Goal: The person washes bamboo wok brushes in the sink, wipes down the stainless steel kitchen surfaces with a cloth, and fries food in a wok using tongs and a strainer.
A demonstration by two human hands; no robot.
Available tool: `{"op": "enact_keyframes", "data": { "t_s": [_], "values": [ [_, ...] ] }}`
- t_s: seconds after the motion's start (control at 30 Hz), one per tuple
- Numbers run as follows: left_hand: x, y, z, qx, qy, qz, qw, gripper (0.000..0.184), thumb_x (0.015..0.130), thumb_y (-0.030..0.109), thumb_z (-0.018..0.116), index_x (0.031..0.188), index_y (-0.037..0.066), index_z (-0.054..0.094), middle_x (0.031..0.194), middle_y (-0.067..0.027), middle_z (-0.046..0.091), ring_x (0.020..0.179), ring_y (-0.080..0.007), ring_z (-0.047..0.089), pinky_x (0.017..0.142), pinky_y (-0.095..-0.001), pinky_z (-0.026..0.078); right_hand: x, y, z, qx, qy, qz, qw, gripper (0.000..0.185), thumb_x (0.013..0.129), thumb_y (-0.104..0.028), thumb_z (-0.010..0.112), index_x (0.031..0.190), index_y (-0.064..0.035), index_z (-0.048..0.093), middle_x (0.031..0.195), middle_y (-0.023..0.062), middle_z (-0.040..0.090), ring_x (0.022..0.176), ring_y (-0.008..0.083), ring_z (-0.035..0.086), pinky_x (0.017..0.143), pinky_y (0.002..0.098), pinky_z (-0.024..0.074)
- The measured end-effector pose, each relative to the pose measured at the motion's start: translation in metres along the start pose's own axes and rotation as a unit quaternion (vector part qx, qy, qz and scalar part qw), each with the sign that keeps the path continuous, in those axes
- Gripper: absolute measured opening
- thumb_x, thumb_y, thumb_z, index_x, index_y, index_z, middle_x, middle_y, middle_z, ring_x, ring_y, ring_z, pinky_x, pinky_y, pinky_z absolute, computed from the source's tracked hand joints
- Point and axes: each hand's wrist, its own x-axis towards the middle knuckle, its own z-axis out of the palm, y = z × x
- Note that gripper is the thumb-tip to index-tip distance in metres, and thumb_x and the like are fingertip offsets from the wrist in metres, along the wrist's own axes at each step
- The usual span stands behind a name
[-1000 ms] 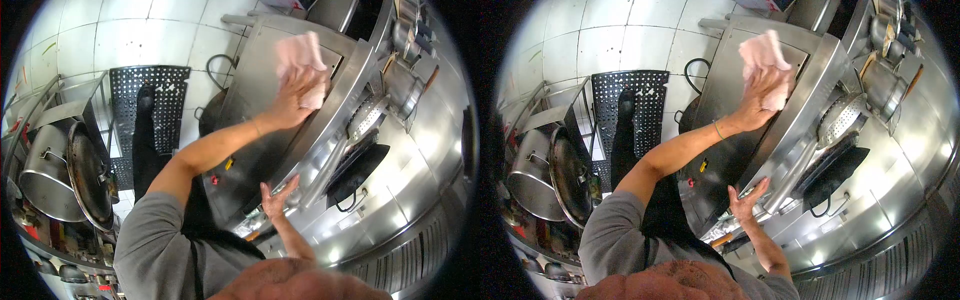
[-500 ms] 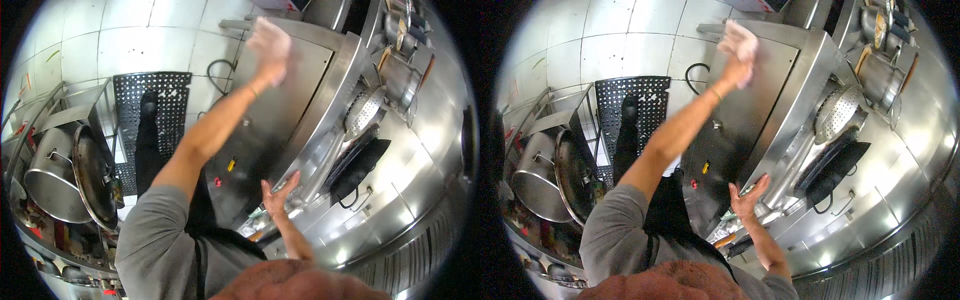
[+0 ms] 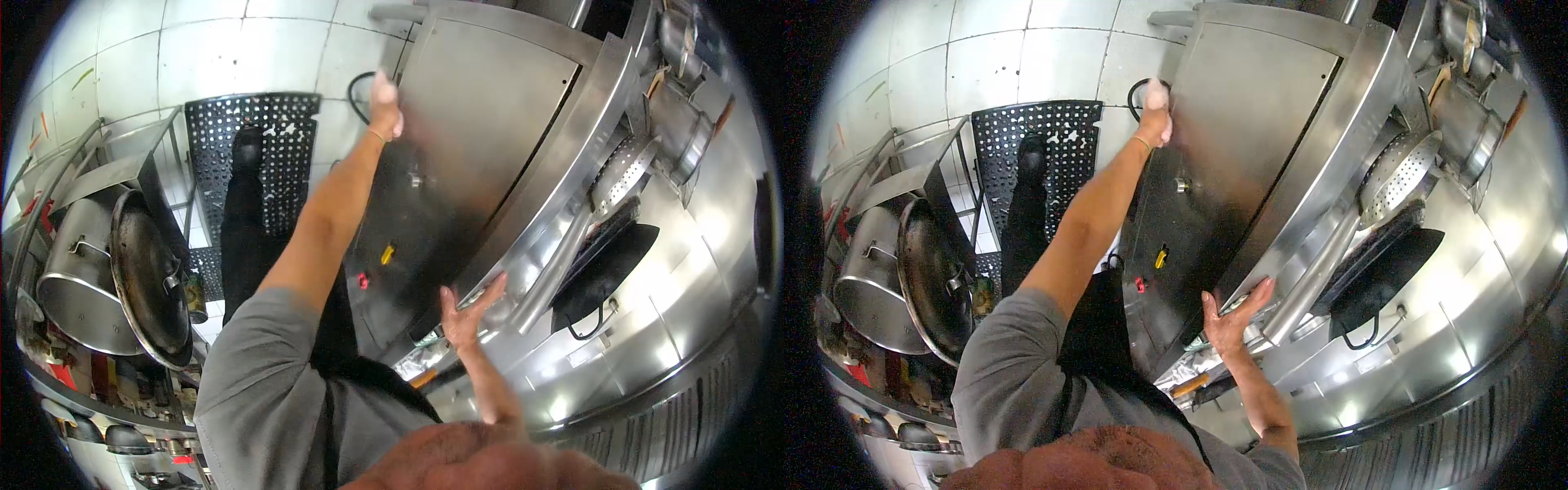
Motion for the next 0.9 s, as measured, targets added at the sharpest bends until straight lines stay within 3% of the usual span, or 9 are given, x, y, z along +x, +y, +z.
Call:
{"op": "enact_keyframes", "data": {
  "t_s": [0.03, 0.2, 0.3, 0.37, 0.5, 0.6, 0.73, 0.83, 0.9],
  "values": [
    [0.002, -0.009, 0.008, -0.021, 0.011, -0.014, 1.000, 0.046, 0.099, 0.023, 0.040, 0.137, -0.003, 0.035, 0.107, -0.0221, 0.056, 0.096, -0.0266, 0.059, 0.083, -0.0432, 0.047, 0.001, 0.000, -0.002, -0.018, -0.004, -0.010, 1.000, 0.114, 0.081, -0.025, 0.078, 0.148, 0.0066, -0.008, 0.152, 0.0317, -0.005, 0.143, 0.0446, 0.003, 0.117, 0.0498, 0.0077],
    [-0.027, -0.087, 0.076, 0.304, 0.086, -0.181, 0.931, 0.081, 0.096, 0.034, 0.047, 0.151, -0.003, 0.001, 0.159, -0.0221, -0.001, 0.145, -0.0335, 0.013, 0.116, -0.0387, 0.024, 0.002, 0.004, -0.004, -0.040, -0.006, -0.046, 0.998, 0.114, 0.081, -0.024, 0.076, 0.150, 0.0030, -0.011, 0.154, 0.0269, -0.004, 0.145, 0.0386, 0.002, 0.118, 0.0454, 0.0047],
    [-0.124, 0.036, 0.078, 0.163, 0.014, 0.033, 0.986, 0.075, 0.090, 0.009, 0.050, 0.150, -0.004, 0.007, 0.147, -0.0221, 0.031, 0.139, -0.0326, 0.029, 0.113, -0.0360, 0.028, 0.002, 0.004, -0.004, -0.049, -0.004, -0.044, 0.998, 0.114, 0.080, -0.026, 0.078, 0.149, 0.0069, -0.006, 0.152, 0.0319, -0.002, 0.142, 0.0449, 0.007, 0.117, 0.0494, 0.0104],
    [-0.104, 0.033, 0.078, 0.189, 0.090, 0.127, 0.970, 0.063, 0.088, 0.006, 0.050, 0.146, -0.001, 0.026, 0.143, -0.0181, 0.040, 0.132, -0.0313, 0.039, 0.108, -0.0375, 0.033, 0.003, 0.000, -0.006, -0.047, -0.001, -0.045, 0.998, 0.114, 0.079, -0.028, 0.079, 0.148, 0.0087, -0.003, 0.151, 0.0340, -0.001, 0.141, 0.0476, 0.009, 0.116, 0.0512, 0.0121],
    [0.004, -0.073, 0.051, 0.239, 0.088, 0.107, 0.961, 0.052, 0.095, 0.026, 0.047, 0.138, -0.001, 0.039, 0.136, -0.0184, 0.048, 0.129, -0.0315, 0.040, 0.106, -0.0406, 0.035, -0.001, 0.006, -0.005, -0.032, 0.000, -0.043, 0.999, 0.114, 0.080, -0.030, 0.079, 0.149, 0.0081, -0.003, 0.152, 0.0330, -0.002, 0.142, 0.0455, 0.008, 0.117, 0.0500, 0.0103],
    [0.016, -0.043, -0.008, 0.182, -0.018, -0.041, 0.982, 0.053, 0.098, 0.037, 0.053, 0.128, -0.005, 0.051, 0.118, -0.0204, 0.062, 0.107, -0.0283, 0.060, 0.089, -0.0397, 0.049, 0.002, 0.012, -0.004, -0.062, 0.000, -0.083, 0.995, 0.114, 0.080, -0.034, 0.078, 0.149, 0.0077, -0.004, 0.152, 0.0325, -0.002, 0.143, 0.0439, 0.007, 0.117, 0.0490, 0.0096],
    [-0.021, -0.072, -0.046, 0.260, -0.114, 0.068, 0.956, 0.041, 0.095, 0.029, 0.055, 0.120, -0.004, 0.057, 0.108, -0.0207, 0.066, 0.103, -0.0311, 0.063, 0.090, -0.0397, 0.048, 0.004, 0.007, -0.011, -0.082, -0.018, -0.101, 0.991, 0.117, 0.081, -0.038, 0.076, 0.148, 0.0079, -0.008, 0.152, 0.0326, -0.001, 0.143, 0.0437, 0.007, 0.117, 0.0482, 0.0102],
    [-0.083, -0.067, -0.067, 0.293, -0.144, 0.043, 0.944, 0.037, 0.089, 0.016, 0.057, 0.122, 0.001, 0.056, 0.113, -0.0272, 0.063, 0.108, -0.0419, 0.059, 0.092, -0.0435, 0.047, 0.007, 0.008, -0.017, -0.093, -0.038, -0.125, 0.987, 0.116, 0.083, -0.039, 0.074, 0.148, 0.0074, -0.011, 0.152, 0.0329, -0.001, 0.143, 0.0440, 0.007, 0.117, 0.0484, 0.0122],
    [-0.117, -0.081, -0.081, 0.312, -0.139, 0.097, 0.935, 0.034, 0.091, 0.019, 0.056, 0.120, 0.001, 0.057, 0.111, -0.0255, 0.064, 0.105, -0.0415, 0.061, 0.091, -0.0442, 0.048, 0.005, 0.001, -0.016, -0.091, -0.036, -0.122, 0.988, 0.115, 0.084, -0.038, 0.074, 0.148, 0.0077, -0.010, 0.151, 0.0335, 0.002, 0.143, 0.0439, 0.009, 0.117, 0.0474, 0.0129]
  ]
}}
